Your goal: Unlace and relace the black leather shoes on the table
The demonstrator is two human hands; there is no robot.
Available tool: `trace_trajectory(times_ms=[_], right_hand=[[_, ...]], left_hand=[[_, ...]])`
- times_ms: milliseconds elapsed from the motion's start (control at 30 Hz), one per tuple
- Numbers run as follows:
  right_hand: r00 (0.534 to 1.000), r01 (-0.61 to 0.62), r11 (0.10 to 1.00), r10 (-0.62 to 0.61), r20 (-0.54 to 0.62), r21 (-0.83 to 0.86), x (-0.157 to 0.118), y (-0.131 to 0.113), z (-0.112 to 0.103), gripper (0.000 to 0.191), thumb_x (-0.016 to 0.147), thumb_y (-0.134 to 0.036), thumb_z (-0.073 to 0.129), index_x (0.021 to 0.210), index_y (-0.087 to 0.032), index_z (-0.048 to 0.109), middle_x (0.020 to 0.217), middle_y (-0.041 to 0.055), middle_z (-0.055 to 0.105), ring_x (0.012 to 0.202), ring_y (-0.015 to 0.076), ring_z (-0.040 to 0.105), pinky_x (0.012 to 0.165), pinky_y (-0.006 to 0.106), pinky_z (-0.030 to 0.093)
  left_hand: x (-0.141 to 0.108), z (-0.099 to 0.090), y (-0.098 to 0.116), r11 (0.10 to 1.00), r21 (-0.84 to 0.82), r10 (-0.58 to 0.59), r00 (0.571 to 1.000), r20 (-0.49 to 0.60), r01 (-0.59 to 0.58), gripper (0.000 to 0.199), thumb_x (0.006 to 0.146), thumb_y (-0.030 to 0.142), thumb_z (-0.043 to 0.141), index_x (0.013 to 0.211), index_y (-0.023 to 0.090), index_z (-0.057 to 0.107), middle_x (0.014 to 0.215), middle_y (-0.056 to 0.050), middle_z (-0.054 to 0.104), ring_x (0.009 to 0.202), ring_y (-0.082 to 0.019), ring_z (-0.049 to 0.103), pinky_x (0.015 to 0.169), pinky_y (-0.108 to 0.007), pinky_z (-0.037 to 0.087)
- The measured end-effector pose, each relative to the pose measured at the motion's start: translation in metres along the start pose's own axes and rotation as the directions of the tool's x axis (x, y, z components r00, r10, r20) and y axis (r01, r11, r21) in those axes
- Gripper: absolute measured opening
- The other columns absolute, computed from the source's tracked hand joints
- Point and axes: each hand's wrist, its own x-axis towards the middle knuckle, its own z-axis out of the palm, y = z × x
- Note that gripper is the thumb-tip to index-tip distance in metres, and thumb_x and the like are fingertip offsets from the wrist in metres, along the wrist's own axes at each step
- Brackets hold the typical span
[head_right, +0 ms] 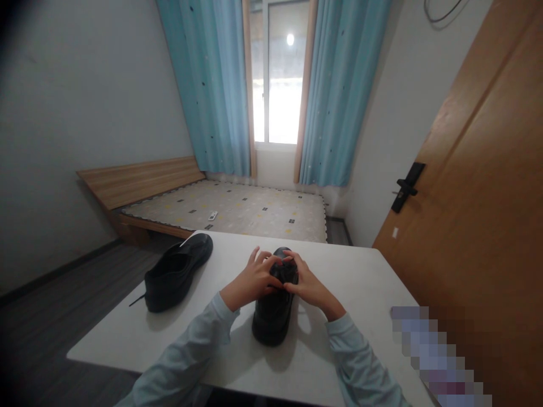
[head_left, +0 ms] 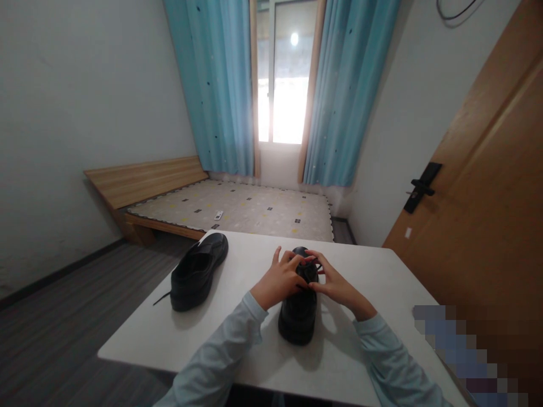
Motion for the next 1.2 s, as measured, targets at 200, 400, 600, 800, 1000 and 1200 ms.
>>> trace_trajectory(times_ms=[200, 400, 600, 800, 1000, 1200], right_hand=[[1.0, 0.009, 1.0, -0.009, -0.004, 0.022, 0.0, -0.003, 0.001, 0.075, 0.066, -0.011, 0.063, 0.132, -0.026, 0.03, 0.139, 0.0085, 0.036, 0.126, 0.0257, 0.036, 0.098, 0.042, 0.037], [1.0, 0.015, 1.0, -0.015, -0.009, 0.027, 0.0, -0.007, 0.001, 0.077, 0.064, -0.008, 0.061, 0.132, -0.025, 0.031, 0.135, 0.0087, 0.039, 0.124, 0.0252, 0.039, 0.095, 0.041, 0.039], [1.0, 0.012, 1.0, -0.012, -0.025, 0.018, 0.0, -0.012, 0.001, 0.074, 0.064, -0.011, 0.062, 0.13, -0.025, 0.032, 0.133, 0.009, 0.041, 0.123, 0.0251, 0.041, 0.093, 0.039, 0.041], [1.0, -0.013, 0.999, 0.013, -0.002, 0.048, -0.001, -0.008, 0.001, 0.076, 0.065, -0.012, 0.064, 0.132, -0.024, 0.029, 0.125, 0.0093, 0.046, 0.121, 0.025, 0.043, 0.093, 0.04, 0.041], [0.999, -0.033, 0.999, 0.032, 0.013, 0.036, -0.001, -0.003, -0.001, 0.079, 0.065, -0.016, 0.067, 0.133, -0.026, 0.029, 0.124, 0.0085, 0.047, 0.115, 0.0257, 0.047, 0.091, 0.042, 0.041], [0.999, -0.036, 0.998, 0.034, 0.033, 0.059, -0.001, 0.003, -0.002, 0.081, 0.067, -0.023, 0.07, 0.135, -0.026, 0.026, 0.125, 0.0102, 0.047, 0.12, 0.0265, 0.044, 0.092, 0.043, 0.04]], left_hand=[[0.007, -0.003, 0.017, 0.973, 0.231, 0.024, 1.0, 0.006, -0.025, 0.016, 0.083, 0.033, 0.056, 0.088, 0.031, 0.072, 0.136, -0.001, 0.042, 0.114, -0.027, 0.041, 0.105, -0.066, 0.013], [0.015, 0.006, 0.028, 0.941, 0.337, -0.034, 0.999, -0.01, 0.036, 0.021, 0.085, 0.031, 0.053, 0.095, 0.025, 0.071, 0.123, -0.007, 0.053, 0.111, -0.028, 0.046, 0.105, -0.064, 0.018], [0.017, 0.009, 0.032, 0.93, 0.361, -0.058, 0.998, -0.015, 0.06, 0.025, 0.087, 0.027, 0.05, 0.099, 0.02, 0.07, 0.112, -0.009, 0.058, 0.106, -0.027, 0.05, 0.102, -0.058, 0.028], [0.01, 0.004, 0.027, 0.967, 0.254, -0.001, 1.0, 0.014, -0.003, 0.022, 0.086, 0.027, 0.052, 0.089, 0.019, 0.073, 0.118, -0.011, 0.055, 0.113, -0.03, 0.044, 0.099, -0.053, 0.031], [0.002, -0.009, 0.004, 0.994, -0.109, -0.015, 0.997, 0.071, 0.023, 0.009, 0.076, 0.031, 0.066, 0.08, 0.027, 0.073, 0.109, -0.006, 0.059, 0.105, -0.024, 0.05, 0.086, -0.037, 0.042], [0.006, -0.034, -0.011, 0.851, -0.526, 0.003, 1.0, -0.013, -0.009, 0.013, 0.08, 0.021, 0.063, 0.087, 0.021, 0.073, 0.086, -0.002, 0.067, 0.078, -0.012, 0.06, 0.074, -0.021, 0.043]])
